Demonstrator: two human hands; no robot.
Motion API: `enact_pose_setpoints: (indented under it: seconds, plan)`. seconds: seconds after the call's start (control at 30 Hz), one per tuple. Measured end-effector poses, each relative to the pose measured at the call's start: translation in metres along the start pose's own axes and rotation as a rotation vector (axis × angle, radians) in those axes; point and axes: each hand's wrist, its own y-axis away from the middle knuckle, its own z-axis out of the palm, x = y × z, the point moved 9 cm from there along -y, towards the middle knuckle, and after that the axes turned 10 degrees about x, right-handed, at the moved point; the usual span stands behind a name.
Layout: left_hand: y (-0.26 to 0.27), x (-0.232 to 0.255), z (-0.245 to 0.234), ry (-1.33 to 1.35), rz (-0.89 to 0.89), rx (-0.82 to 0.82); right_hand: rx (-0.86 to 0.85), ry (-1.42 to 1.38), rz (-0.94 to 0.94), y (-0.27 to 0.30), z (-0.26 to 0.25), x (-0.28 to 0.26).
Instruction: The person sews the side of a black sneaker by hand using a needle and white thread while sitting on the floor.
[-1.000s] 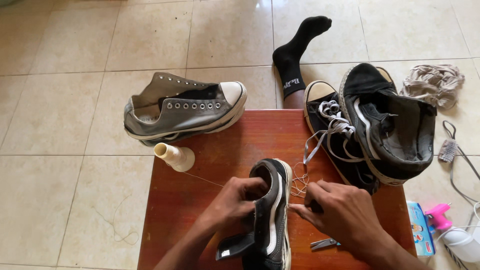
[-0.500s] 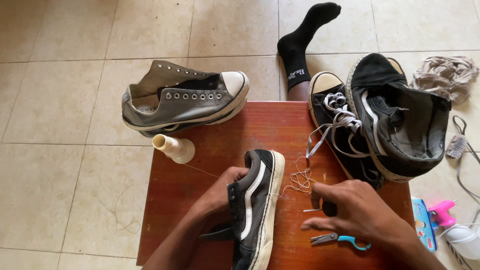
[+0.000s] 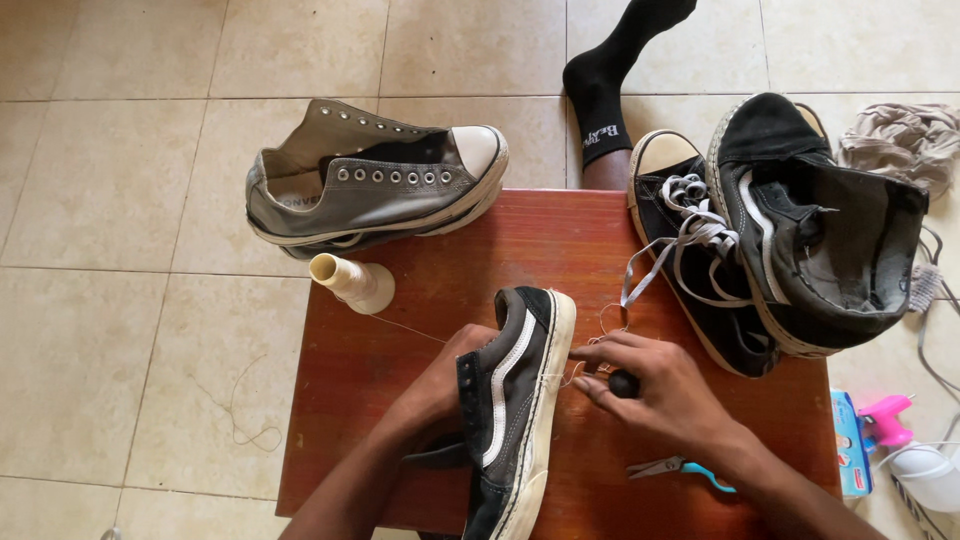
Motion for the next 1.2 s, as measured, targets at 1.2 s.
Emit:
enact_pose_setpoints:
  seconds: [1.2]
  plan:
    - [-0.009, -0.015, 0.007, -0.253, 0.044, -0.103, 0.057, -1.111, 0.511, 0.037, -0.003, 0.030]
